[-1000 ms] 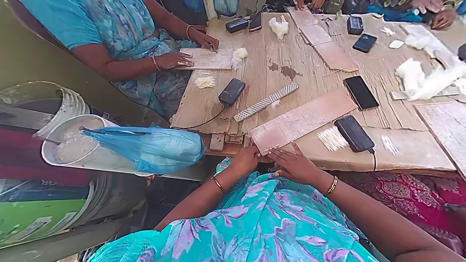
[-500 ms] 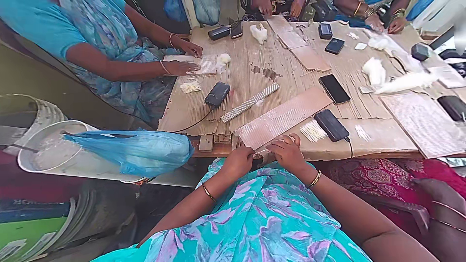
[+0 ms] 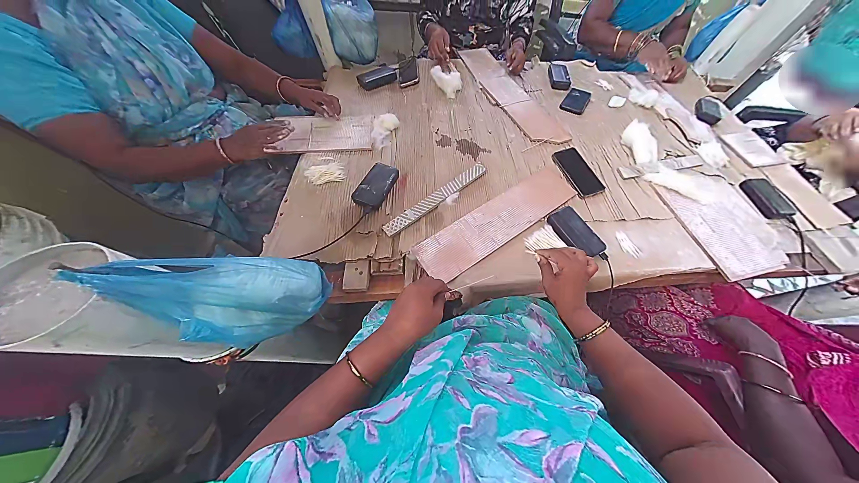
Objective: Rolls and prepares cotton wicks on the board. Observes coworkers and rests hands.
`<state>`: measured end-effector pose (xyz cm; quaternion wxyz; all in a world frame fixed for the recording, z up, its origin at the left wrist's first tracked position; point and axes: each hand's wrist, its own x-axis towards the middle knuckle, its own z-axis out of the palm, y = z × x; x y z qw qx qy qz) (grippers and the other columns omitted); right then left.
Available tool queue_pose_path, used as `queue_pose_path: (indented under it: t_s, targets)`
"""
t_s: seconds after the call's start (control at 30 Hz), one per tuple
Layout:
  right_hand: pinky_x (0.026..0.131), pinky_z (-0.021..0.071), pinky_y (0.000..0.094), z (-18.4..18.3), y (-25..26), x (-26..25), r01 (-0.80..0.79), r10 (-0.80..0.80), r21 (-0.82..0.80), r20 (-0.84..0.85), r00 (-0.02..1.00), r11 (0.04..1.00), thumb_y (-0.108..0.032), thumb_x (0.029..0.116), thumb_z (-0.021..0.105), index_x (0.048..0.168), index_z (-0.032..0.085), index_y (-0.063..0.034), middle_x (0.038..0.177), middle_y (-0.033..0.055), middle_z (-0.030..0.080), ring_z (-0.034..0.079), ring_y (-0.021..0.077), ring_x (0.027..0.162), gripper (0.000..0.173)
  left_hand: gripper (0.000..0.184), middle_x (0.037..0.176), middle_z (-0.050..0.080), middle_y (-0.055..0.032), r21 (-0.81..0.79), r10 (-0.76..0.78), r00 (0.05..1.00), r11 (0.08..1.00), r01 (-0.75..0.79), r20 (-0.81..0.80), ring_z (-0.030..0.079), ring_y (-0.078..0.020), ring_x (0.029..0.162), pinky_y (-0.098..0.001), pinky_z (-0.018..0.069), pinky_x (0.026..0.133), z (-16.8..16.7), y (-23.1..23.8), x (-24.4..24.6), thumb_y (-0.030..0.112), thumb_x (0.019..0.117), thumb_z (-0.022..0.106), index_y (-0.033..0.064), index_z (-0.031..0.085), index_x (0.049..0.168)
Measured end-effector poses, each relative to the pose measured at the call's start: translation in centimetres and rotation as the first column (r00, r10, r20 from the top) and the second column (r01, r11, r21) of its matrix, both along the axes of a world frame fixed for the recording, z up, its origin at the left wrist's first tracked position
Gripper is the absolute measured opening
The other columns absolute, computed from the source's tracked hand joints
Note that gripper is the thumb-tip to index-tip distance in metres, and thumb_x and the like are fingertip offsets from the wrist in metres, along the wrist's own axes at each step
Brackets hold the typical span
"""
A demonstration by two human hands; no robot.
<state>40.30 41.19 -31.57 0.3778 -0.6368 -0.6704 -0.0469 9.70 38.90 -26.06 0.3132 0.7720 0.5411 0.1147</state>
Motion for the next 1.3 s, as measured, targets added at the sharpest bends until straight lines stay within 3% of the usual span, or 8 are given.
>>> queue_pose_path:
  t_s: [0.13, 0.27, 0.5, 0.63, 0.8, 0.93, 1.1, 1.3]
  targets:
    - [0.103, 0.0312, 0.0701, 0.1, 2.5, 0.7, 0.204, -0.198, -0.151, 0.052, 0.979, 0.967, -0.022, 0.1007, 0.064, 0.111, 0.079, -0.0147, 0.114, 0.0164, 0.072, 0.057, 0.0440, 0.120, 0.019, 0.029, 0.117, 0.069, -0.0172, -0.008, 0.000, 0.999, 1.000, 0.000, 0.035, 0.065, -0.0271, 0.113, -0.0440, 0.0493, 0.103, -0.4, -0.2, 0.5, 0.017, 0.1074, 0.049, -0.0004, 0.071, 0.116]
    - [0.104, 0.0294, 0.0703, -0.6, 3.5, 1.0, 0.258, -0.250, -0.282, 0.067, 0.966, 0.924, -0.026, 0.1028, 0.061, 0.119, 0.077, -0.0156, 0.119, 0.0177, 0.070, 0.055, 0.0440, 0.123, 0.024, 0.031, 0.120, 0.069, -0.0176, -0.022, -0.003, 1.000, 1.000, 0.003, -0.004, 0.065, -0.0279, 0.115, -0.0443, 0.0487, 0.104, -0.9, -0.4, 0.0, 0.018, 0.1083, 0.047, -0.0004, 0.070, 0.119]
    - [0.098, 0.0333, 0.0722, -0.3, 3.1, 3.8, 0.247, -0.260, -0.205, -0.036, 0.965, 0.947, -0.022, 0.1048, 0.056, 0.120, 0.076, -0.0137, 0.121, 0.0194, 0.069, 0.055, 0.0473, 0.122, 0.026, 0.029, 0.118, 0.070, -0.0183, -0.027, 0.119, 0.993, 0.993, -0.119, 0.000, 0.067, -0.0283, 0.109, -0.0467, 0.0508, 0.100, -1.9, 0.7, -2.5, 0.016, 0.1080, 0.050, -0.0012, 0.070, 0.119]
    - [0.096, 0.0336, 0.0731, -0.5, 2.9, 4.6, 0.199, -0.194, -0.233, 0.044, 0.980, 0.952, -0.011, 0.1019, 0.057, 0.123, 0.074, -0.0150, 0.124, 0.0231, 0.066, 0.052, 0.0503, 0.123, 0.028, 0.027, 0.116, 0.070, -0.0174, -0.023, 0.165, 0.986, 0.986, -0.165, 0.018, 0.067, -0.0274, 0.106, -0.0456, 0.0516, 0.098, -2.2, 1.8, -2.8, 0.017, 0.1079, 0.052, -0.0008, 0.071, 0.117]
    - [0.095, 0.0323, 0.0742, -1.6, 3.1, 3.5, 0.089, -0.055, -0.271, 0.133, 0.990, 0.958, -0.001, 0.0974, 0.056, 0.125, 0.075, -0.0252, 0.129, 0.0221, 0.062, 0.049, 0.0511, 0.125, 0.041, 0.027, 0.114, 0.070, -0.0179, -0.035, 0.159, 0.986, 0.987, -0.157, 0.043, 0.067, -0.0282, 0.105, -0.0470, 0.0517, 0.097, -2.8, 2.2, -2.7, 0.016, 0.1074, 0.052, -0.0010, 0.071, 0.116]
    - [0.097, 0.0328, 0.0738, -1.8, 3.4, 3.2, 0.114, -0.086, -0.180, 0.159, 0.984, 0.977, 0.005, 0.0944, 0.053, 0.124, 0.075, -0.0228, 0.129, 0.0222, 0.062, 0.050, 0.0511, 0.125, 0.046, 0.027, 0.115, 0.070, -0.0191, -0.057, 0.153, 0.987, 0.987, -0.151, 0.046, 0.067, -0.0294, 0.108, -0.0477, 0.0502, 0.100, -3.6, 2.3, -3.2, 0.015, 0.1075, 0.052, -0.0018, 0.071, 0.117]
    - [0.099, 0.0290, 0.0774, -1.2, 3.5, 3.4, 0.102, -0.048, -0.255, 0.209, 0.977, 0.962, 0.011, 0.0891, 0.055, 0.126, 0.074, -0.0303, 0.139, 0.0220, 0.058, 0.045, 0.0539, 0.131, 0.059, 0.026, 0.114, 0.070, -0.0177, -0.103, 0.196, 0.979, 0.976, -0.190, 0.055, 0.067, -0.0274, 0.105, -0.0465, 0.0513, 0.098, -3.6, 2.9, -4.0, 0.016, 0.1077, 0.052, -0.0009, 0.070, 0.118]
    - [0.102, 0.0295, 0.0738, -0.1, 4.2, 1.8, 0.114, -0.099, -0.121, 0.130, 0.987, 0.986, 0.000, 0.0984, 0.049, 0.124, 0.074, -0.0157, 0.135, 0.0243, 0.059, 0.047, 0.0533, 0.129, 0.039, 0.025, 0.106, 0.069, -0.0176, -0.104, 0.285, 0.950, 0.956, -0.273, 0.125, 0.066, -0.0284, 0.097, -0.0493, 0.0517, 0.091, -4.2, 4.2, -4.8, 0.017, 0.1083, 0.053, -0.0010, 0.070, 0.113]
